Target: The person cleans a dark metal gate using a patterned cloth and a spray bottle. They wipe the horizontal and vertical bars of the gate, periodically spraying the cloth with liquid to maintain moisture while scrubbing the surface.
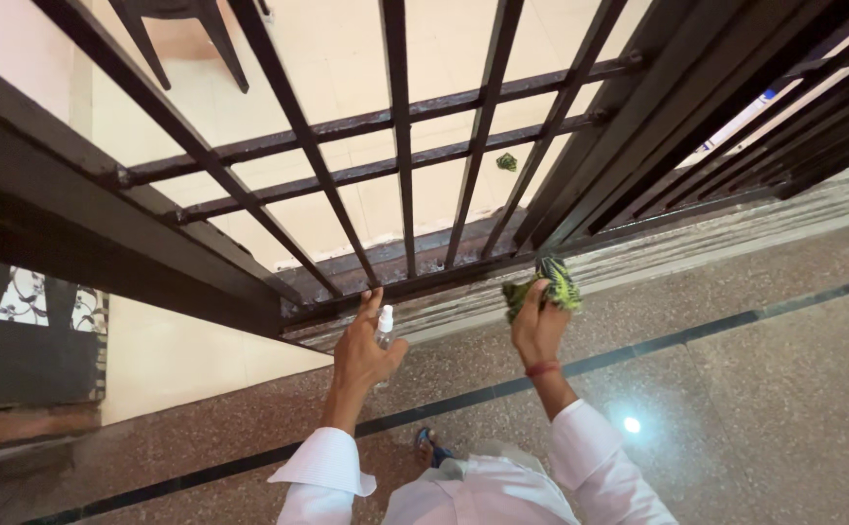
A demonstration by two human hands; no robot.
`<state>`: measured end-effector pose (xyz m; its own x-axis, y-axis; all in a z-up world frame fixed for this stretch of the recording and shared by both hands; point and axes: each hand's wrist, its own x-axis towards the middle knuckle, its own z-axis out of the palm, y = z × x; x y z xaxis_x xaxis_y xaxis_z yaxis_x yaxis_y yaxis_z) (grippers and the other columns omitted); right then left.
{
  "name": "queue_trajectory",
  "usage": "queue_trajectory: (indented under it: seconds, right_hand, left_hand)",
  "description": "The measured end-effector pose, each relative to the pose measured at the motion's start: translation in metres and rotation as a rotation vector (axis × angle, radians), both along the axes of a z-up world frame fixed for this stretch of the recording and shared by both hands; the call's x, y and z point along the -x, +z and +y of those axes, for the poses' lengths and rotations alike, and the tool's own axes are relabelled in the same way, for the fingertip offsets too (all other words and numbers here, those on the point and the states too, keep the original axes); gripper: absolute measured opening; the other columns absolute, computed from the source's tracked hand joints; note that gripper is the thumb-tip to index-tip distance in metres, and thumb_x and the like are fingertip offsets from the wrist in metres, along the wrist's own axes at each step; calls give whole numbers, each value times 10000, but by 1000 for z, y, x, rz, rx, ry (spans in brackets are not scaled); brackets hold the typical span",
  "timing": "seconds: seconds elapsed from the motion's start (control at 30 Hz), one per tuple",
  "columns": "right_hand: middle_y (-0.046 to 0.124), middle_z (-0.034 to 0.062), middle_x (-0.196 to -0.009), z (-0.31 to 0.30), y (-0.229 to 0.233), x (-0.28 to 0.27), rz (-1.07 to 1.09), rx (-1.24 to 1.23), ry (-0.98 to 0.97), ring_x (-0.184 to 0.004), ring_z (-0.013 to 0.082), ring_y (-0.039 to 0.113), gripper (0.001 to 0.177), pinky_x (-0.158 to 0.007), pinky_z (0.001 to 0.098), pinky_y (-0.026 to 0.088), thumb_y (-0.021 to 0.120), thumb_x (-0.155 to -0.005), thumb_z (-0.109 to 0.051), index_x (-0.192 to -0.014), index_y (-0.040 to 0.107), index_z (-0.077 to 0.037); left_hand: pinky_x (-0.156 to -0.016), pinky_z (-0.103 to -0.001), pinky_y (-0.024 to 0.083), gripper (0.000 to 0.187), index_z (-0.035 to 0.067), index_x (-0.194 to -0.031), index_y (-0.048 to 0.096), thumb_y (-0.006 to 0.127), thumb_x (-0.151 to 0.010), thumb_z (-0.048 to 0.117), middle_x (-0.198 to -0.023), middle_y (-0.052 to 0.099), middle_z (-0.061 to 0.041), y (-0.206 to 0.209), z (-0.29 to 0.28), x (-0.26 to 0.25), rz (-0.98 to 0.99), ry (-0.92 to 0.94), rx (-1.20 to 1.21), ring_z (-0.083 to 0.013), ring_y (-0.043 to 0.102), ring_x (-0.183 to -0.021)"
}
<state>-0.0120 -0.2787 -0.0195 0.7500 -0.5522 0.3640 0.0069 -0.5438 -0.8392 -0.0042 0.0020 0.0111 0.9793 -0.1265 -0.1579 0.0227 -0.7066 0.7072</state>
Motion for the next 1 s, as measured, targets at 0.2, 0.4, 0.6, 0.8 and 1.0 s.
queue_trajectory:
  seconds: [0.2, 0.4, 0.6, 0.8, 1.0]
  right_hand:
    - [689, 216, -1191, 22, 12, -17, -47, 475, 250, -1095, 447, 599, 255, -962, 528, 476, 580, -1019, -180, -1196, 669, -20]
    - [684, 253, -1143, 10, -11, -20, 97, 458, 360, -977, 493, 621, 271, -848, 541, 515, 580, -982, -180, -1185, 660, -19]
    - [698, 241, -1039, -11, -15, -39, 118, 505, 517, -946, 489, 623, 185, -815, 555, 514, 578, -994, -176, -1095, 671, -52]
    - [703, 227, -1004, -10, -12, -29, 274, 497, 439, -887, 474, 640, 218, -759, 568, 519, 579, -978, -219, -1125, 678, -91]
    - [706, 239, -933, -23, -13, -50, 80, 572, 514, -828, 491, 643, 207, -689, 576, 515, 568, -979, -222, -1052, 683, -67]
  left_hand:
    - [-1126, -392, 428, 502, 68, -1157, 757, 740, -701, 278, -1659, 325, -18, -1, 1, 1, 8, -48, -49, -230, 391, -1495]
    - [-1106, -360, 470, 436, 53, -1083, 762, 739, -706, 269, -1706, 286, 16, 6, 3, 0, 78, -43, -83, -186, 440, -1484]
    - [-1030, -383, 527, 1026, 184, -1592, 333, 744, -654, 261, -1685, 256, -20, 20, -1, 3, 189, 31, -18, -249, 587, -1319]
    - [-1080, -413, 476, 1013, 169, -1596, 321, 728, -675, 286, -1670, 293, -95, 3, 4, 3, 86, 17, 52, -322, 545, -1352]
    - [-1137, -425, 428, 972, 102, -1571, 376, 743, -700, 329, -1619, 363, -228, -15, 6, 10, -92, 23, 165, -379, 467, -1425]
